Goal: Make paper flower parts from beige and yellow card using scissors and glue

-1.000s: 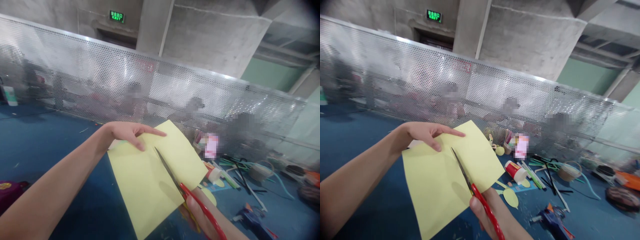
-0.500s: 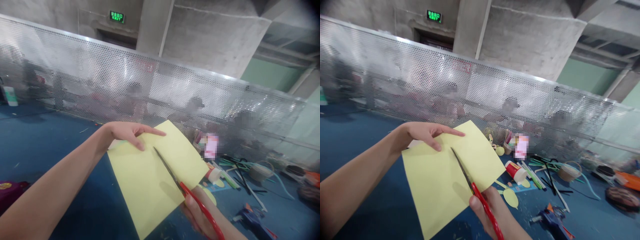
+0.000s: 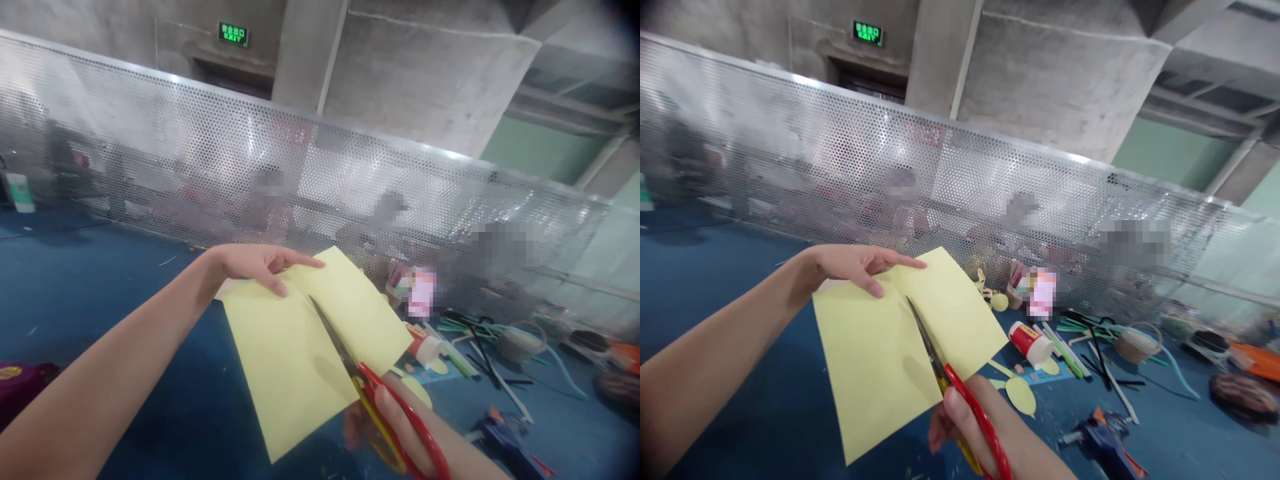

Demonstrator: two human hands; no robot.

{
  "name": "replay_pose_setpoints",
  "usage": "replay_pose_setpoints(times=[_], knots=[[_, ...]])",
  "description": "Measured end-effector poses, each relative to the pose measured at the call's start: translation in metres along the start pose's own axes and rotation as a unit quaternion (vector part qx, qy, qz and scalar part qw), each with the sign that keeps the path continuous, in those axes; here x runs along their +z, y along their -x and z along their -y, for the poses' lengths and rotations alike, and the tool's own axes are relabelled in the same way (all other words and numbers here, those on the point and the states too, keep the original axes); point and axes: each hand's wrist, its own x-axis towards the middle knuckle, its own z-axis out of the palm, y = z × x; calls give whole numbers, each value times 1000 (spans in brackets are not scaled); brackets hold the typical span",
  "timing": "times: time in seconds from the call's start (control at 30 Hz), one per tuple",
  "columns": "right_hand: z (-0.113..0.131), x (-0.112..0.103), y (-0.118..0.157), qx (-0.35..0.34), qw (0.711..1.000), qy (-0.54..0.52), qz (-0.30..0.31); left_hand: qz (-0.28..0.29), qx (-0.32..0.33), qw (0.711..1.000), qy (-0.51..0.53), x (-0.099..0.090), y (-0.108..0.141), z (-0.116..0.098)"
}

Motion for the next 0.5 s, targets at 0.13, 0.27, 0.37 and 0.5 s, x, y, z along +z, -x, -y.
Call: replay_pose_setpoints(times=[0.13,0.27,0.37,0.5], knots=[[6,-2,1,22,999,-17,24,-1,-15,1000,-11,0,2,-2],[7,-4,1,37,999,-24,25,-19,-40,999,-5,-2,5,-2],[10,-5,2,41,998,-24,29,-22,-46,999,-2,-4,6,0],[15,-6,2,56,998,-16,30,-4,-38,999,-14,-5,3,4]])
